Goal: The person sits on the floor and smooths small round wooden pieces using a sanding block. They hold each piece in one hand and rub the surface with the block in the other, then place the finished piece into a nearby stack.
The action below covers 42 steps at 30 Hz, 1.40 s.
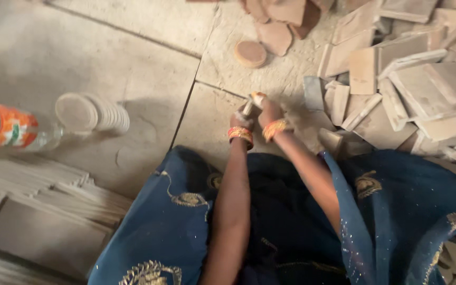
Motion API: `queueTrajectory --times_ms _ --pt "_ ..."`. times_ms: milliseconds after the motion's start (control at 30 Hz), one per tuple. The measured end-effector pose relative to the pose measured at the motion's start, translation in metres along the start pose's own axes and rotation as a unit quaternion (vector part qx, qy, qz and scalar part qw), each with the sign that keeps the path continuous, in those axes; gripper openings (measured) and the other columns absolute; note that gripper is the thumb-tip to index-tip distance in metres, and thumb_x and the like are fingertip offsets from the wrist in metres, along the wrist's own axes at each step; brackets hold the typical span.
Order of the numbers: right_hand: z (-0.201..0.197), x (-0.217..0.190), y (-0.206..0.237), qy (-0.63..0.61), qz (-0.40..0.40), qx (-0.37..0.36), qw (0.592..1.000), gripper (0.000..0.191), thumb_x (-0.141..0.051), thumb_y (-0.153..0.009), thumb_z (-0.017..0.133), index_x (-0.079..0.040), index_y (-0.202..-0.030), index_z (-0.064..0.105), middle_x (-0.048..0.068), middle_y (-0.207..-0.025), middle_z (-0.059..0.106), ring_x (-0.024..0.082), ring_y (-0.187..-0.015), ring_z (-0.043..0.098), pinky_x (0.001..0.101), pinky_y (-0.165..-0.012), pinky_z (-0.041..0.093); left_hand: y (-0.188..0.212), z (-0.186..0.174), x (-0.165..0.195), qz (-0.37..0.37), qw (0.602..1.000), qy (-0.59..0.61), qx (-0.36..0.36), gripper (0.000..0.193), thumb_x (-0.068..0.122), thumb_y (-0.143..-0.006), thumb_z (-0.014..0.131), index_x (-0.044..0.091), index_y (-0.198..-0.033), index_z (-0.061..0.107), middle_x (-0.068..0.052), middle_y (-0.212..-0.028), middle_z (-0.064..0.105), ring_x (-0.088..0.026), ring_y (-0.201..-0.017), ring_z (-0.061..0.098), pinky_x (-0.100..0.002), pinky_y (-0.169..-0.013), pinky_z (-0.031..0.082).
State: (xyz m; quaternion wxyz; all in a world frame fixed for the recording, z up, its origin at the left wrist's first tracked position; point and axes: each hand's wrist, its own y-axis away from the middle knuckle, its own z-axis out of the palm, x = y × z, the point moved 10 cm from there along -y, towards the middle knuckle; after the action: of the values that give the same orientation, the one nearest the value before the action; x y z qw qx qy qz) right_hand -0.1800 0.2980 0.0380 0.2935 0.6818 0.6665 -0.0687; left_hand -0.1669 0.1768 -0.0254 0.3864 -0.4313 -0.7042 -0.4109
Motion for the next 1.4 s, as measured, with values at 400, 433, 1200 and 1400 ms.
queueTrajectory --times_ms 400,433,1200,1400 --pt "-0.008 -0.001 0.004 0.079 0.073 -0.040 0.993 0.041 -0.011 -0.109 0.038 -0.005 -0.137 0.067 0.019 -0.140 0.067 0.032 -0.135 0.062 0.0408 -0.115 0.047 -0.002 0.008 0.012 0.009 0.994 -0.102 -0.039 0.027 0.028 -0.085 0.071 0.009 -0.105 0.074 -0.018 -0.092 0.076 -0.034 -0.084 0.072 -0.042 -0.069 0.057" --pt "-0.023 -0.029 0.010 0.083 -0.059 0.059 0.993 0.043 -0.008 -0.103 0.041 -0.003 -0.137 0.066 0.020 -0.141 0.065 0.033 -0.136 0.059 0.0422 -0.116 0.044 -0.003 0.010 0.005 -0.013 0.989 -0.137 -0.051 0.026 0.027 -0.085 0.070 0.009 -0.103 0.074 -0.018 -0.091 0.076 -0.035 -0.084 0.073 -0.043 -0.069 0.057" --pt "-0.068 -0.031 -0.011 -0.077 -0.098 0.069 0.990 0.047 0.000 -0.081 0.058 -0.007 -0.125 0.072 0.026 -0.113 0.070 0.042 -0.108 0.065 0.0460 -0.093 0.051 0.002 -0.001 0.042 0.106 0.983 0.145 -0.041 0.044 0.026 -0.083 0.082 0.001 -0.118 0.069 -0.015 -0.110 0.074 -0.026 -0.092 0.073 -0.039 -0.079 0.060" --pt "-0.115 -0.026 -0.011 -0.154 -0.220 0.012 0.963 0.049 -0.004 -0.076 0.062 -0.006 -0.125 0.066 0.026 -0.102 0.070 0.041 -0.093 0.070 0.0473 -0.083 0.054 -0.014 0.005 0.054 -0.024 0.894 0.448 0.012 0.053 0.033 -0.087 0.081 -0.002 -0.123 0.063 -0.011 -0.104 0.073 -0.019 -0.084 0.069 -0.034 -0.072 0.058"
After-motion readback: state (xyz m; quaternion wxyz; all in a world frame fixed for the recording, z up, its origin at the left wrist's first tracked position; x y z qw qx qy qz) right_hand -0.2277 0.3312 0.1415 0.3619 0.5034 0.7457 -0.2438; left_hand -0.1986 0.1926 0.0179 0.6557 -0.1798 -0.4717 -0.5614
